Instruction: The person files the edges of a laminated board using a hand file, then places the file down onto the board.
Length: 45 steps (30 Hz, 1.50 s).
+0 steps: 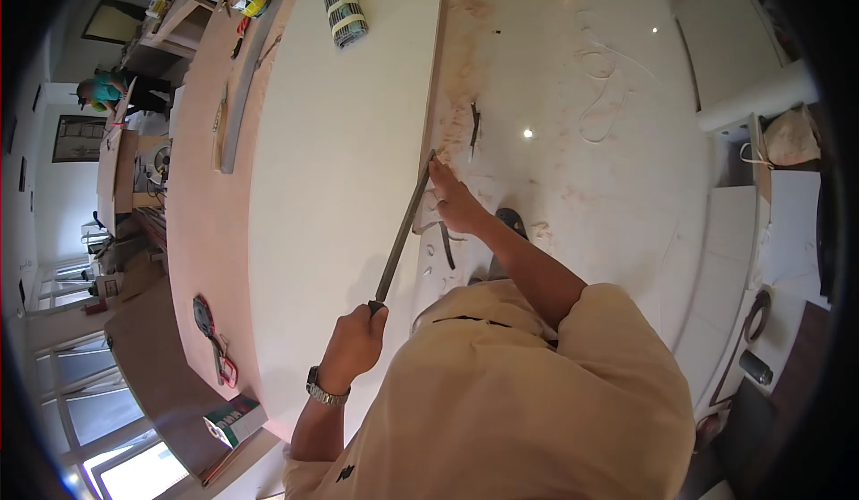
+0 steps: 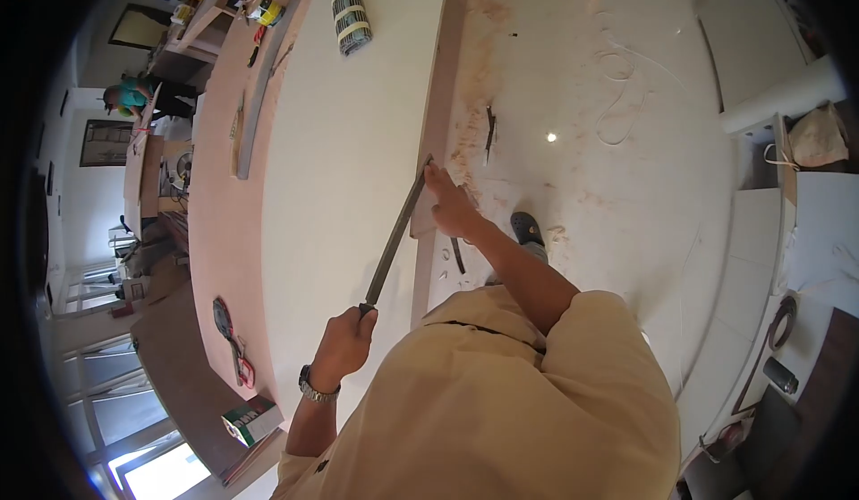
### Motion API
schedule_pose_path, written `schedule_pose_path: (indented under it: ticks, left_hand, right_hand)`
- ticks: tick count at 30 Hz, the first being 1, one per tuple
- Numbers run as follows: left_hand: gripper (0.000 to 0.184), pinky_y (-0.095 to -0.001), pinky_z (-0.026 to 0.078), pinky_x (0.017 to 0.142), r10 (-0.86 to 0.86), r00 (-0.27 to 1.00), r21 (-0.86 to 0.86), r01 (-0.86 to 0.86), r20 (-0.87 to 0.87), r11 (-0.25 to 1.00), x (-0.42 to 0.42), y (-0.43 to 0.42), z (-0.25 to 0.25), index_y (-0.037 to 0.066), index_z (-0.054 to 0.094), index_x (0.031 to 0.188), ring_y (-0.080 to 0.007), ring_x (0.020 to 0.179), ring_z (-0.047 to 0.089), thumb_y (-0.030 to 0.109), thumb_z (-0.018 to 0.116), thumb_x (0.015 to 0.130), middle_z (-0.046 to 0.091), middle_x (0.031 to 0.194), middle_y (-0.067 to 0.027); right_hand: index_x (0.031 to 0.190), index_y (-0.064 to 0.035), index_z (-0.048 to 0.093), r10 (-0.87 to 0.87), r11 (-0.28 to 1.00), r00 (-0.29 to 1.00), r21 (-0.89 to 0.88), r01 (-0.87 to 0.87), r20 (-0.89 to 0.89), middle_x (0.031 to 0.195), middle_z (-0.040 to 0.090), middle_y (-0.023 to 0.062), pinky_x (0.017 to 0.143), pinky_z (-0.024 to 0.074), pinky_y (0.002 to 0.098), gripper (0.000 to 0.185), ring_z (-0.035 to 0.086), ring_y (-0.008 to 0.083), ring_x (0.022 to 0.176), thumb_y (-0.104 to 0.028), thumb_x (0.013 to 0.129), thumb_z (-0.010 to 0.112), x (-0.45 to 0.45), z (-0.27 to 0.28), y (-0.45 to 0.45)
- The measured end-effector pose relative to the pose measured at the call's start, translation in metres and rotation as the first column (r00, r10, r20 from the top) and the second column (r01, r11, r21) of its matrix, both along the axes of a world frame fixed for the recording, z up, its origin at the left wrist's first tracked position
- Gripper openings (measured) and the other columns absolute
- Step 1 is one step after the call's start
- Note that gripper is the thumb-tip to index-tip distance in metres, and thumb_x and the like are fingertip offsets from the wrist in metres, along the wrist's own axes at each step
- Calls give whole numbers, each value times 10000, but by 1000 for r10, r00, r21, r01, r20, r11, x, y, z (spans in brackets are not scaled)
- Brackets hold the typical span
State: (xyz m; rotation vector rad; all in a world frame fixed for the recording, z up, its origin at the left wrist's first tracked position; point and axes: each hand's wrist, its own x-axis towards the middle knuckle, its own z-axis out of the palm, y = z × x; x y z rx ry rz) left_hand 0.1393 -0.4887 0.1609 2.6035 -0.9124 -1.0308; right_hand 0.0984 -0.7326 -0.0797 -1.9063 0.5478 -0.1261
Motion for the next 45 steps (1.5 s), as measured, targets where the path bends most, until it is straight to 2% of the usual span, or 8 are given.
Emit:
schedule_pose_path:
  ticks: [11, 14, 17, 24, 29, 34, 40, 45]
  left_hand:
    - [379, -488, 452, 545, 27, 999, 18, -27, -39, 999, -17, 41, -1, -56, 554, 787, -476, 630, 587, 271, 549, 979, 587, 670, -292]
    - [364, -419, 440, 509, 29, 1000, -23, -29, -6, 999, -16, 49, -2, -54, 560, 774, -322, 508, 577, 252, 566, 973, 572, 595, -211]
    - [377, -492, 456, 551, 60, 997, 82, -56, -50, 995, -16, 35, 23, -58, 556, 792, -481, 634, 590, 272, 556, 974, 591, 670, -295]
    - [361, -515, 496, 611, -39, 999, 306, 45, -28, 951, -11, 46, 6, -61, 560, 871, -486, 708, 618, 284, 539, 976, 627, 732, -298]
    - [380, -510, 499, 698, 3, 992, 375, 45, -127, 926, -8, 7, -52, -62, 563, 910, -482, 840, 615, 303, 495, 992, 647, 831, -293]
    - [374, -538, 493, 689, -54, 998, 327, 61, -29, 943, -24, 28, -24, -60, 563, 916, -490, 805, 620, 295, 474, 997, 647, 808, -297]
    - [382, -539, 496, 695, -35, 999, 391, 42, -26, 920, -40, 97, 8, -64, 560, 922, -493, 795, 621, 301, 473, 996, 651, 800, -290]
    - [353, -528, 489, 692, -17, 998, 305, 37, -69, 952, -40, 86, -66, -53, 578, 894, -483, 819, 617, 282, 516, 986, 638, 810, -302]
  right_hand:
    - [1543, -35, 137, -21, 1000, 1000, 0, 21, -4, 1609, 146, 170, 1186, 180, 493, 785, 89, 347, 1495, 34, 814, 420, -15, 2, 36]
    - [1539, -36, 161, -14, 999, 999, 51, 12, 41, 1609, 154, 165, 1182, 187, 506, 774, 87, 347, 1495, 37, 812, 417, -9, -4, 45]
    - [1535, -37, 180, 16, 998, 1000, 52, -17, 11, 1612, 151, 153, 1170, 188, 549, 764, 83, 350, 1495, 41, 811, 413, -11, 4, 44]
    - [1546, -101, 187, 165, 981, 968, 134, -141, -191, 1621, 132, 124, 1133, 202, 641, 774, 114, 373, 1486, 38, 814, 400, -16, 1, 60]
    - [1540, -106, 186, 171, 974, 952, 190, -124, -253, 1614, 154, 134, 1159, 245, 556, 757, 185, 390, 1465, 15, 825, 404, -2, -121, 66]
    - [1546, -105, 165, 44, 974, 999, 223, -42, -3, 1615, 129, 153, 1171, 242, 522, 777, 178, 396, 1466, 24, 815, 392, -19, -78, 69]
    - [1540, -93, 148, 189, 948, 971, 285, -141, -147, 1634, 68, 112, 1129, 184, 656, 777, 88, 362, 1495, 38, 810, 381, -46, 8, 127]
    - [1562, -117, 55, 163, 934, 966, 347, -86, -200, 1639, 62, 82, 1141, 183, 634, 790, 84, 357, 1496, -10, 851, 384, -31, -144, 139]
